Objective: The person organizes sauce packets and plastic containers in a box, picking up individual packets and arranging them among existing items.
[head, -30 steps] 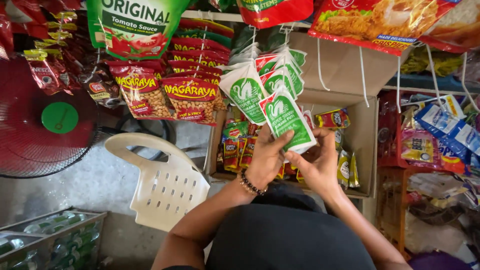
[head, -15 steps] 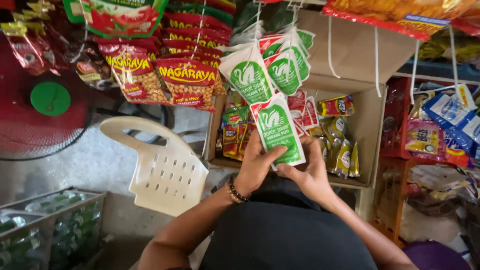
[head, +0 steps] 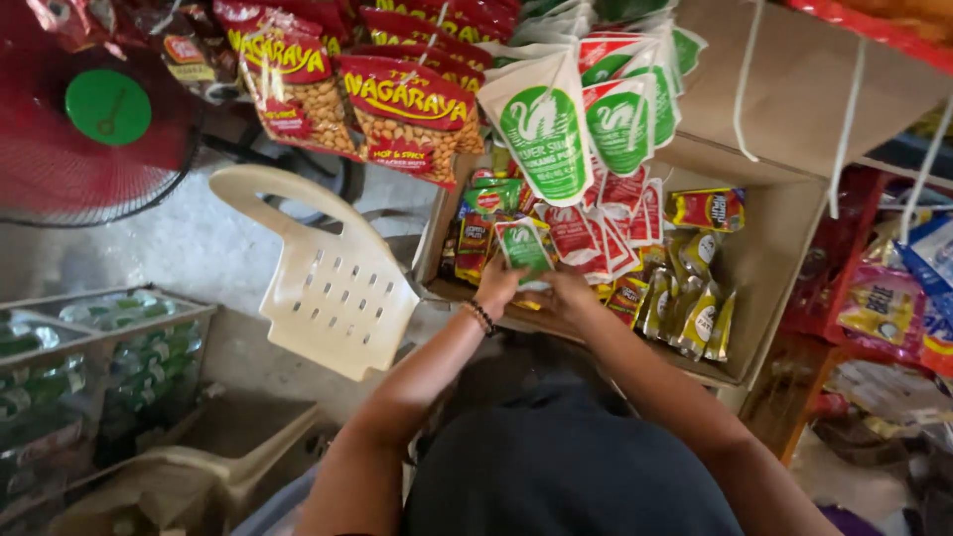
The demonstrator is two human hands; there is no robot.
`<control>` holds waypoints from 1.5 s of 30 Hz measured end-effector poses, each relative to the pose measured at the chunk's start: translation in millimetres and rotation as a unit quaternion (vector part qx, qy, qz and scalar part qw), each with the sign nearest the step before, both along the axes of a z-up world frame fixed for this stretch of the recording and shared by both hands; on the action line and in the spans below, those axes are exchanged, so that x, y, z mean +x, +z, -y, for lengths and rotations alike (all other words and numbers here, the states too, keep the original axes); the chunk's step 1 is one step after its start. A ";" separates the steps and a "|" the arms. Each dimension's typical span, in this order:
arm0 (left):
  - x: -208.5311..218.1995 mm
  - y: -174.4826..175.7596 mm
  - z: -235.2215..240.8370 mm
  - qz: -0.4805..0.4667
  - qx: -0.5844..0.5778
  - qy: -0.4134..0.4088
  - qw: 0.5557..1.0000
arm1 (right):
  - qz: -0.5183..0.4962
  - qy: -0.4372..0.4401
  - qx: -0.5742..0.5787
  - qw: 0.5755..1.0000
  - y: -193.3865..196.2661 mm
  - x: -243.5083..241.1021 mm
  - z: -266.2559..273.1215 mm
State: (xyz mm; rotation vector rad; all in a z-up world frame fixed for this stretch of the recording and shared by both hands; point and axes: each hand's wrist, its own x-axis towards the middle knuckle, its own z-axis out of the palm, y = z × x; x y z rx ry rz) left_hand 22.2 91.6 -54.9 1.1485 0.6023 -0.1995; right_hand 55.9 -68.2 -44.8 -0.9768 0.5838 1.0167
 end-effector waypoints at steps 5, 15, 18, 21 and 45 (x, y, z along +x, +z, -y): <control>-18.7 -8.8 -1.3 -0.038 0.002 0.012 0.999 | 0.013 -0.039 -0.049 0.998 -66.6 52.3 -31.6; -59.4 6.3 -21.3 -0.065 -0.079 0.093 0.990 | 0.044 0.015 -0.131 0.990 -135.3 124.3 -80.8; -68.8 -7.3 -21.6 -0.048 -0.086 0.092 0.991 | 0.047 0.005 -0.133 0.990 -116.4 121.3 -79.2; -64.2 21.8 -20.3 -0.050 -0.085 0.082 0.992 | 0.052 -0.017 -0.138 0.989 -93.4 120.6 -67.3; 126.7 341.4 -11.7 0.415 0.636 -0.005 0.651 | 0.226 -0.216 0.160 0.936 109.6 143.3 23.4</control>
